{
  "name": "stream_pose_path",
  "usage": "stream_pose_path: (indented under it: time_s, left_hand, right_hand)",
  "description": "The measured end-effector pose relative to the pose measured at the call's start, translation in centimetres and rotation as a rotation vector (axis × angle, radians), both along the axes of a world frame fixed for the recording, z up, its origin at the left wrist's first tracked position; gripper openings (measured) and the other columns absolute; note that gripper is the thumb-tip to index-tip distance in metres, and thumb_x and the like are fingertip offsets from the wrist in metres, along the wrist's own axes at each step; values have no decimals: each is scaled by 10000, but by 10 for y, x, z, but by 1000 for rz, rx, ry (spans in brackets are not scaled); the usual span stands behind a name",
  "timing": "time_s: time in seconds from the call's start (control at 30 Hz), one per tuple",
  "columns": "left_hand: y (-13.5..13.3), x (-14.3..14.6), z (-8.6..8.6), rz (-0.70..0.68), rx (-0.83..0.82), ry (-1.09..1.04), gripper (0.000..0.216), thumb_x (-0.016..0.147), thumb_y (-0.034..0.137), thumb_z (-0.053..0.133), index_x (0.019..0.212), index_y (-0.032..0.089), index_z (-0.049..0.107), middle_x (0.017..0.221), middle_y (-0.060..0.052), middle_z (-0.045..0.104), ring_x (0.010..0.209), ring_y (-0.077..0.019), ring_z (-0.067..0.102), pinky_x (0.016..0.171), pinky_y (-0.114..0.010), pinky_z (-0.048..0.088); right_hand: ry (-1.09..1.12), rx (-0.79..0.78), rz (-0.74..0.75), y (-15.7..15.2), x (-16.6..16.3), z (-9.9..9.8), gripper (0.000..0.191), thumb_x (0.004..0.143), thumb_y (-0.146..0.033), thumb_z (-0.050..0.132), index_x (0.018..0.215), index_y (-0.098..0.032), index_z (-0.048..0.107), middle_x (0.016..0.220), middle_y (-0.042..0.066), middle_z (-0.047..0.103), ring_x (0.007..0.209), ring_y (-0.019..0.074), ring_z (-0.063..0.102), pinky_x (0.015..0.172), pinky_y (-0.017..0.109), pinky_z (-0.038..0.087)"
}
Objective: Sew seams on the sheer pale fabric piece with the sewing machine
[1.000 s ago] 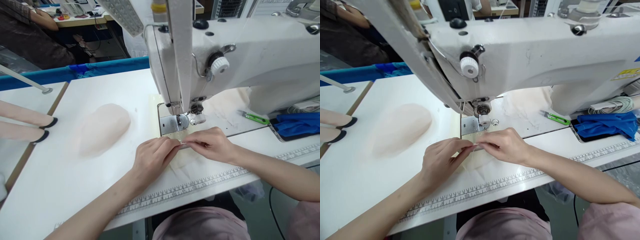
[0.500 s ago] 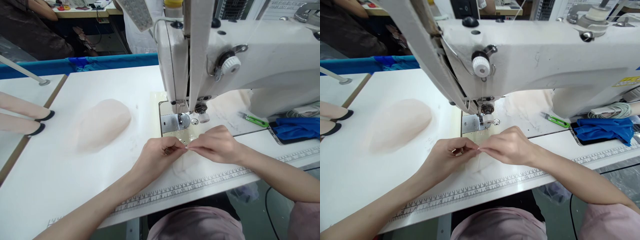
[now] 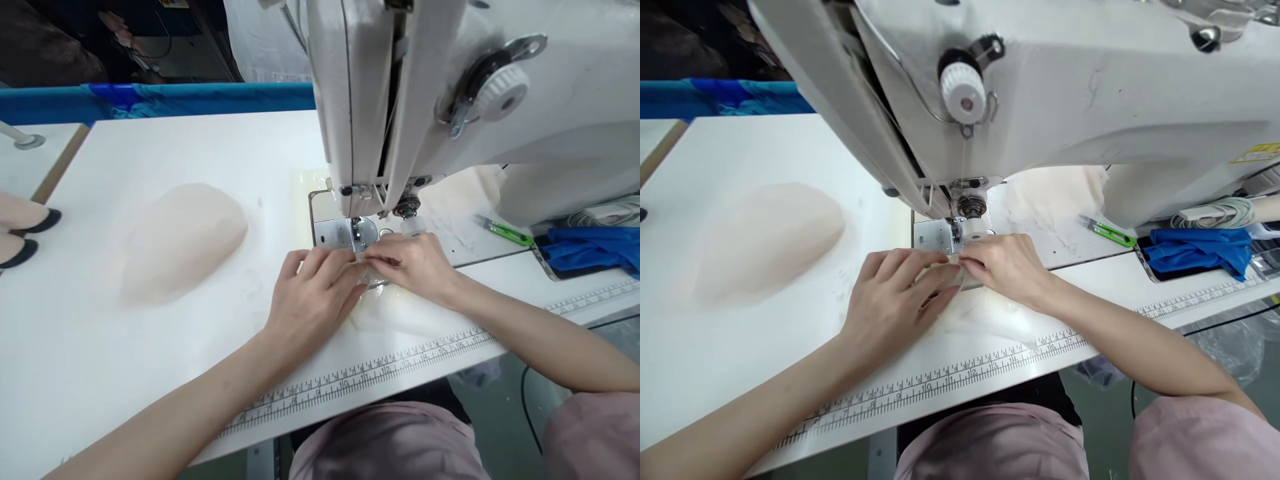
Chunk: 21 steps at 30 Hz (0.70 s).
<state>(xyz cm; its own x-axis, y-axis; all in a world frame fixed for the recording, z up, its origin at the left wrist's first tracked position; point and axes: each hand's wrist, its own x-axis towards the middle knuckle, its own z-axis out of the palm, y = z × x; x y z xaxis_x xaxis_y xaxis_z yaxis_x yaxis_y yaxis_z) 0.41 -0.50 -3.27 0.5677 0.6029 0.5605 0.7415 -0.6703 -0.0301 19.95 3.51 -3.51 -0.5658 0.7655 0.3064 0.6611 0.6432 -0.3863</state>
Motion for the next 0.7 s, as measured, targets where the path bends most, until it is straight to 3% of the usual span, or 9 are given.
stream_pose_path:
  time_s: [0.1, 0.23, 0.37, 0.53, 0.7]
  left_hand:
    - [-6, 1, 3, -43, 106, 103, 171, 846, 111, 623, 999, 181, 654, 1077, -20, 715, 878, -209, 615, 718, -373, 389]
    - [-10, 2, 5, -36, 22, 142, 201, 871, 103, 592, 1046, 173, 660, 1142, -31, 699, 915, -214, 632, 694, -386, 373]
    - [-3, -1, 1, -34, -40, 106, 199, 907, 122, 547, 1054, 197, 658, 1158, -18, 692, 1004, -221, 635, 720, -401, 370]
    - [5, -3, 0, -20, -75, 89, 247, 915, 145, 540, 1128, 230, 633, 1195, -8, 671, 1080, -243, 616, 751, -409, 374]
    - [0, -1, 3, 31, -56, 123, 265, 923, 198, 539, 1178, 202, 613, 1208, -52, 662, 1116, -255, 606, 776, -419, 394]
  right_hand:
    - [-91, 143, -32, 2, 2, 0, 244, 955, -273, 489, 884, -208, 714, 772, -14, 693, 601, 90, 571, 480, 229, 275]
    - [-208, 328, -65, 0, 5, 3, 271, 953, -214, 445, 892, -219, 709, 803, -11, 699, 478, 76, 425, 455, 269, 223]
    - [-156, 458, 12, -6, 6, 5, 250, 942, -169, 468, 911, -227, 709, 909, -5, 714, 608, 106, 507, 527, 291, 298]
    - [-320, 388, -25, -6, 6, 2, 295, 978, -310, 454, 1092, -149, 673, 1008, 77, 681, 918, 215, 561, 706, 336, 355]
    - [-385, 319, -40, -2, 6, 1, 298, 977, -316, 449, 1062, -156, 685, 1097, 89, 651, 1010, 238, 540, 825, 368, 345]
